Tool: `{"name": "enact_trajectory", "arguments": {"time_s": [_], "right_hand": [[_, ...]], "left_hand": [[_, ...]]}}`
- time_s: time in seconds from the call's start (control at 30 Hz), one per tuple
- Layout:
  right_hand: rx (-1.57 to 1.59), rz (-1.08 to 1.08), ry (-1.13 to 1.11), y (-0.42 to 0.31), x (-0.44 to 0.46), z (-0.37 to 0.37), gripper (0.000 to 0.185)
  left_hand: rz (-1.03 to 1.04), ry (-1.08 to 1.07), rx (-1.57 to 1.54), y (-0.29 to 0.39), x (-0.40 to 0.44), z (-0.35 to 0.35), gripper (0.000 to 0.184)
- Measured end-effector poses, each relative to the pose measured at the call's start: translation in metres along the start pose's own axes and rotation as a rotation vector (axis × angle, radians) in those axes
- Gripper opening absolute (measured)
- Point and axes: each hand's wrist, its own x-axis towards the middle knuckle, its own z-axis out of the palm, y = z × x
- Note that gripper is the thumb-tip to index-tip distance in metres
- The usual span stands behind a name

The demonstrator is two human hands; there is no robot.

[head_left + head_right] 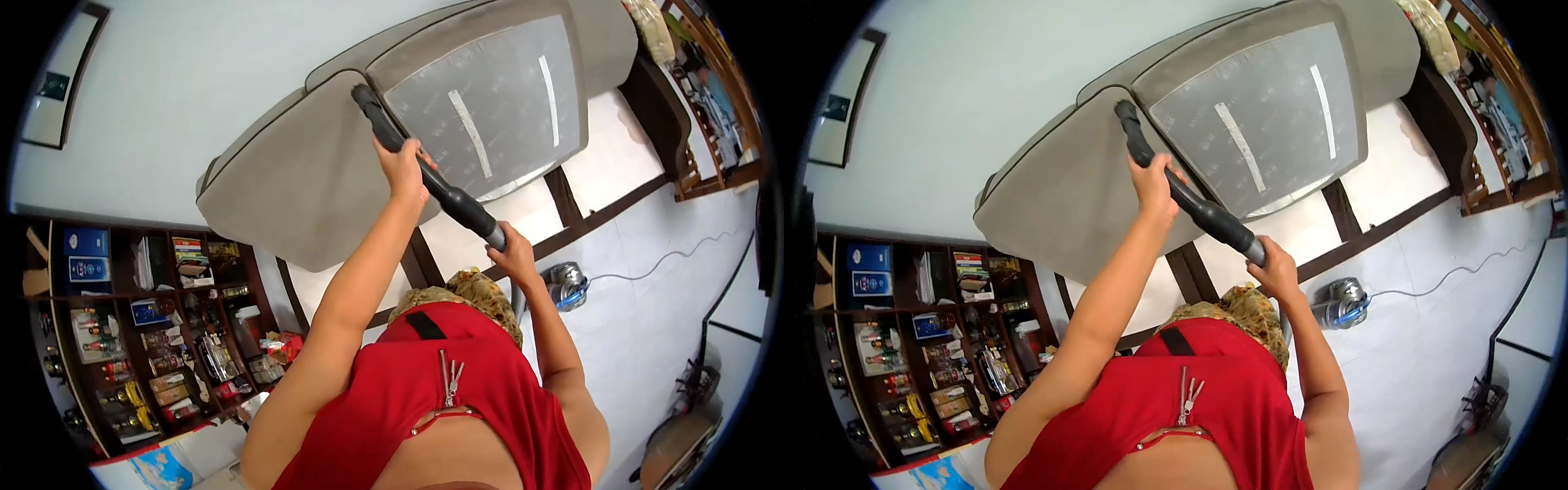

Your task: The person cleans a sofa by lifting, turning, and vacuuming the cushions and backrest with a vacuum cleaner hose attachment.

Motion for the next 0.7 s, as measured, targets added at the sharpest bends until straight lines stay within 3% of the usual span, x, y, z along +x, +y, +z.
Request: {"name": "enact_trajectory", "arguments": {"time_s": [0.07, 0.2, 0.3, 0.4, 0.6, 0.63, 0.7], "right_hand": [[0.038, -0.112, 0.108, -0.016, 0.005, 0.012, 0.055], [0.095, -0.19, 0.237, -0.052, 0.038, 0.028, 0.062], [0.003, -0.089, 0.079, -0.038, 0.053, 0.047, 0.061], [-0.007, -0.107, 0.074, -0.022, 0.043, 0.057, 0.057], [-0.092, -0.001, -0.086, 0.013, 0.004, 0.063, 0.051], [-0.09, 0.039, -0.12, 0.018, 0.001, 0.063, 0.059], [-0.035, -0.043, 0.04, 0.018, -0.002, 0.063, 0.066]], "left_hand": [[0.076, -0.024, 0.063, 0.011, 0.006, 0.012, 0.069], [-0.056, 0.071, 0.159, 0.01, 0.055, 0.011, 0.073], [-0.054, 0.078, 0.259, -0.005, 0.065, 0.011, 0.09], [-0.027, 0.057, 0.3, -0.024, 0.056, 0.007, 0.098], [-0.223, 0.128, 0.325, -0.08, 0.036, -0.018, 0.078], [-0.244, 0.129, 0.336, -0.083, 0.033, -0.017, 0.075], [-0.193, 0.166, 0.329, -0.083, 0.026, -0.008, 0.071]]}}
